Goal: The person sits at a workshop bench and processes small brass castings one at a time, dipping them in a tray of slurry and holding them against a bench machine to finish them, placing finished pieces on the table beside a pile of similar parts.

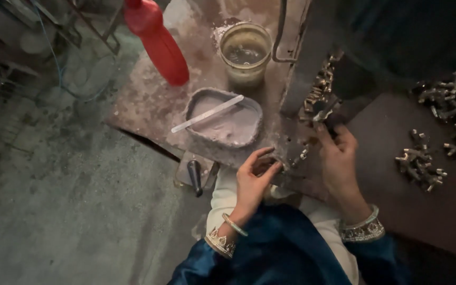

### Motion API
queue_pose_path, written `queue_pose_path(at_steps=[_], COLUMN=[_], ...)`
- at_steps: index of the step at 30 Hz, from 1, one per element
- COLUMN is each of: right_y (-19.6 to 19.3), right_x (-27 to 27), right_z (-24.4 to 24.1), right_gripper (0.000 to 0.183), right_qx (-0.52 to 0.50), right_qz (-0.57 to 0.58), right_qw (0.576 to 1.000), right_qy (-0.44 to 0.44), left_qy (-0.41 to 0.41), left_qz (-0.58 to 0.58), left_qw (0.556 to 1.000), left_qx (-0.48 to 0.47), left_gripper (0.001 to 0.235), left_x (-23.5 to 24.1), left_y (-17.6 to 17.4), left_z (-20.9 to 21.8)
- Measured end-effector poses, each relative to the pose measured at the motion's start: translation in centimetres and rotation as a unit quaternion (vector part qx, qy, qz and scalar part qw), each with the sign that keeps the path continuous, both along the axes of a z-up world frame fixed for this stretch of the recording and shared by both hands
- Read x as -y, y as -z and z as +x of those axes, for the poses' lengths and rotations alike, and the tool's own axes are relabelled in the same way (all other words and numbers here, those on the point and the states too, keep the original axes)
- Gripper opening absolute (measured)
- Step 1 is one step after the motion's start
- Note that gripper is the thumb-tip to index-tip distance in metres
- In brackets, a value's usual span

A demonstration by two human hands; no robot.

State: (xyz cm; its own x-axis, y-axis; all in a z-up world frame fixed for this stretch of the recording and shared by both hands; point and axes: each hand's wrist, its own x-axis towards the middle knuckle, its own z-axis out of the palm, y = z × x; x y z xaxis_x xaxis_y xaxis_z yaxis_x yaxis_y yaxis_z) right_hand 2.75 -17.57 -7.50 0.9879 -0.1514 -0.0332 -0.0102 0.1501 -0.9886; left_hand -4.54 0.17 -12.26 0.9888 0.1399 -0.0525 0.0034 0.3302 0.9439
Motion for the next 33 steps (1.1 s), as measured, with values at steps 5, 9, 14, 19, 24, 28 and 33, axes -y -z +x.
queue_pose_path(at_steps=[5, 9, 14, 19, 24, 28, 33], right_y=[3.8, -2.6, 10.1, 17.6, -0.7, 2.4, 5.1], right_x=[1.7, 0.2, 4.8, 9.2, 2.2, 4.8, 5.6], right_z=[1.9, -0.1, 3.9, 6.2, -2.8, -3.8, -2.7], right_gripper=[0.012, 0.02, 0.018, 0.023, 0.034, 0.035, 0.048], right_qx=[0.06, 0.035, 0.059, 0.147, -0.176, -0.084, 0.258], right_qz=[-0.022, 0.016, -0.019, -0.131, 0.004, -0.386, -0.578], right_qw=[0.998, 0.995, 0.993, 0.973, 0.977, 0.866, 0.749], right_qy=[-0.016, -0.09, -0.095, -0.124, -0.116, -0.306, -0.193], left_qy=[0.006, -0.023, -0.048, -0.042, 0.084, 0.199, -0.069], left_qz=[-0.035, 0.058, 0.289, 0.482, 0.434, 0.389, 0.371], left_qw=[0.999, 0.988, 0.88, 0.798, 0.877, 0.881, 0.917], left_qx=[0.031, 0.143, 0.374, 0.359, 0.189, 0.181, 0.128], left_gripper=[0.041, 0.043, 0.044, 0.05, 0.026, 0.023, 0.043], left_x=[0.1, 0.5, 0.4, -0.2, -0.8, -2.5, -6.3], left_y=[-2.2, -14.2, -11.8, -4.1, -2.9, -2.7, -9.6], left_z=[2.3, 1.5, 4.4, 7.4, 4.7, 6.6, 8.7])
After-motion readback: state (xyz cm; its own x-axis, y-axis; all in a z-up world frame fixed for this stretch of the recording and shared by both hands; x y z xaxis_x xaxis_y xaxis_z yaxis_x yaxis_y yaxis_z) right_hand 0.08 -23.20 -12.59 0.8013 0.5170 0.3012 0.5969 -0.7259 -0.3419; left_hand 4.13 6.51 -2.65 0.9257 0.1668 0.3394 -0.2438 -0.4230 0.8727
